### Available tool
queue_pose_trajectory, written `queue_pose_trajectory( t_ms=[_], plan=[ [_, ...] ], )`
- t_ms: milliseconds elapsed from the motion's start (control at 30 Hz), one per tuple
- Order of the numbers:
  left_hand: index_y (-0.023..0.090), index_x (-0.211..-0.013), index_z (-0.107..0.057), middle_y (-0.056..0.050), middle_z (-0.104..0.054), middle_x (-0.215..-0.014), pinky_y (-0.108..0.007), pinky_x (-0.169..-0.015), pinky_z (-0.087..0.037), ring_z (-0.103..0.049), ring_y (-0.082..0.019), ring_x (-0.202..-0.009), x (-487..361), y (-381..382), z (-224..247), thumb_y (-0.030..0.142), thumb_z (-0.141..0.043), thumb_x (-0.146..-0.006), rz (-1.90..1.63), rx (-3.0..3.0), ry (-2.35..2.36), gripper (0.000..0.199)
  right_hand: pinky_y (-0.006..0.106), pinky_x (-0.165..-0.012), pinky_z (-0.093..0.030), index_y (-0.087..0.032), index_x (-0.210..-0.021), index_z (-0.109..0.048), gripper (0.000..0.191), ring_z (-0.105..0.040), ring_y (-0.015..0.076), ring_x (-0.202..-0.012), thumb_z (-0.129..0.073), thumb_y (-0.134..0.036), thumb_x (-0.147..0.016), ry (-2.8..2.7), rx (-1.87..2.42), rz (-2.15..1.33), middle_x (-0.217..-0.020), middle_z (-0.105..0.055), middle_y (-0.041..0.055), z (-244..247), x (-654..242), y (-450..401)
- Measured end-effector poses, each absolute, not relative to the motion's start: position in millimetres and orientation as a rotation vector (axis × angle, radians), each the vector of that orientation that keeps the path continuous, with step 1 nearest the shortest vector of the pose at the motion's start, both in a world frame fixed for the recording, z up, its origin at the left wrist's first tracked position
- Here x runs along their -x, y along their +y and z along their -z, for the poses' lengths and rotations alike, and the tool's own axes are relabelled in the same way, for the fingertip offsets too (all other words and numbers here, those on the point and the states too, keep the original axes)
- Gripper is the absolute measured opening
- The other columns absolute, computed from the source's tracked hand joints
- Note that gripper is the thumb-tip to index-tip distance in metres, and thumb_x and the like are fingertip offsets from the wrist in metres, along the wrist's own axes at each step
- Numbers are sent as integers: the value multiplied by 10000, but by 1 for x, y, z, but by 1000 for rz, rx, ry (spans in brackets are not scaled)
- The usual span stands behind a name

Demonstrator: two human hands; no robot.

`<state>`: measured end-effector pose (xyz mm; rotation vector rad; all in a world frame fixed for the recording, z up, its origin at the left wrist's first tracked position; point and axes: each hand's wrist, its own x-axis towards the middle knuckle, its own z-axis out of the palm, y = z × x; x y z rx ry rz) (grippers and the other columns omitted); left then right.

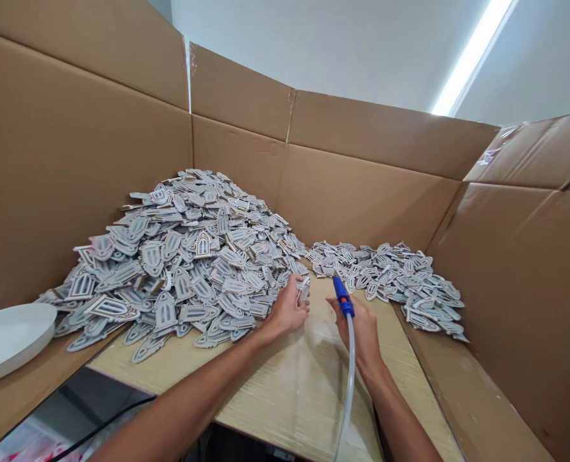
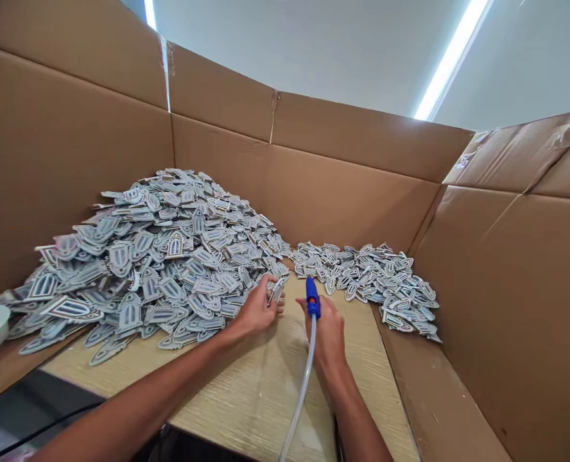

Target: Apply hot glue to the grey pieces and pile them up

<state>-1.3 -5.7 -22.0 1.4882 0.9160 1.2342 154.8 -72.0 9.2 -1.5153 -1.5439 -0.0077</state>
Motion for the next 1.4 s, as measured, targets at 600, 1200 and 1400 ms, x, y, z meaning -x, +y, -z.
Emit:
queue_pose_trajectory(
  t_ms=[600, 1200, 1400],
  plan=[
    [187, -647, -536, 28, -507, -598, -251, -566, -339, -466, -132, -570, 10, 6, 8, 452, -600, -757, -1245, -1607, 871, 294, 225, -384, -357, -187, -632, -622, 706, -449, 90, -368, -489, -872, -735, -1519, 1417, -787, -620, -710, 67, -14, -169, -70],
    [203, -604, -498, 43, -448, -545, -255, -546, -308, -422, -128, -541, 12, 1, 4, 448, -571, -783, -1219, -1667, 814, 312, 240, -432, -361, -221, -521, -553, 694, -436, 110, -384, -423, -861, -754, -1586, 1562, -671, -487, -619, 38, -15, -166, -72],
    [202, -607, -501, 44, -442, -543, -251, -547, -313, -421, -128, -549, 12, 0, 4, 456, -583, -786, -1227, -1645, 781, 322, 246, -479, -391, -231, -432, -496, 729, -452, 119, -393, -398, -875, -759, -1590, 1607, -631, -398, -522, 19, -11, -168, -71]
  ],
)
